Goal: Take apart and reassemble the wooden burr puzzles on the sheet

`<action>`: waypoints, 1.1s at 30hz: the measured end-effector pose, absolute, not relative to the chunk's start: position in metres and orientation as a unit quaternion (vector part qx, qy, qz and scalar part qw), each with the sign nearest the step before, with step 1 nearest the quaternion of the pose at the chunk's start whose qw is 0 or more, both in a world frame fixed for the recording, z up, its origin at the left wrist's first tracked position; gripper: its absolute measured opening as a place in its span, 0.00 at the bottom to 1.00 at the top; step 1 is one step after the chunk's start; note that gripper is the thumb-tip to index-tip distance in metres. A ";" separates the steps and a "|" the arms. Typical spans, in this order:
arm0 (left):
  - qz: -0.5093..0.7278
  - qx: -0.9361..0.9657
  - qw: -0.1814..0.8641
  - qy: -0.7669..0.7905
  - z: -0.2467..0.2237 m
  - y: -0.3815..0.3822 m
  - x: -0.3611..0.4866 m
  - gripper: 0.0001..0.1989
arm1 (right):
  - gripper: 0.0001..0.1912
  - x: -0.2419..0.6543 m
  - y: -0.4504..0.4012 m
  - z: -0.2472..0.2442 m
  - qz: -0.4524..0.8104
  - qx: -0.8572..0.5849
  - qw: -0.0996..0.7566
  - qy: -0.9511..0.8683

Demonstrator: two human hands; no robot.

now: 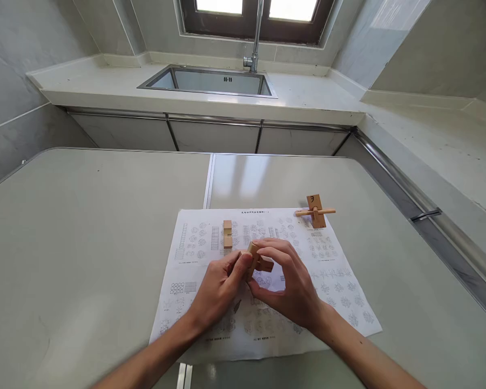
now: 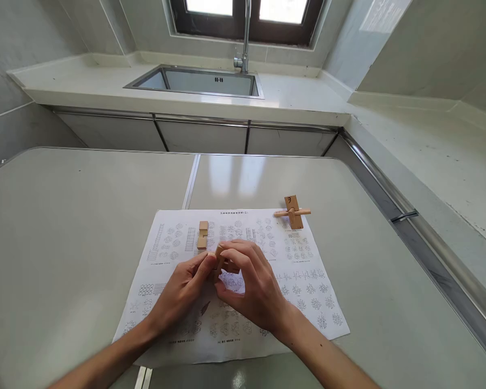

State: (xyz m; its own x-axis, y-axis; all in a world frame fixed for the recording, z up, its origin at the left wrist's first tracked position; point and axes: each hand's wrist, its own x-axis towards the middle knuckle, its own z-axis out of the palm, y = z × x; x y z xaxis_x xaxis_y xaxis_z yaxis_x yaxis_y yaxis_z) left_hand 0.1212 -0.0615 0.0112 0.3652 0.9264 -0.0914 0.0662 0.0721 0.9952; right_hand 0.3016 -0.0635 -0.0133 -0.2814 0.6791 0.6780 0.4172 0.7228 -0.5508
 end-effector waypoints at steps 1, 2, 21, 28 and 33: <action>0.364 0.578 0.590 0.430 0.011 -0.062 0.121 0.23 | 0.33 0.301 -0.064 -0.013 0.133 -0.346 0.490 -0.789; 0.363 0.582 0.587 0.430 0.011 -0.062 0.121 0.22 | 0.33 0.301 -0.064 -0.013 0.133 -0.345 0.491 -0.789; 0.325 0.569 0.650 0.384 0.015 -0.057 0.116 0.21 | 0.38 0.302 -0.065 -0.017 0.166 -0.352 0.484 -0.784; 0.322 0.567 0.661 0.372 0.017 -0.055 0.115 0.23 | 0.38 0.303 -0.065 -0.016 0.170 -0.357 0.486 -0.779; 0.316 0.578 0.655 0.370 0.016 -0.055 0.115 0.22 | 0.37 0.302 -0.065 -0.016 0.164 -0.357 0.487 -0.780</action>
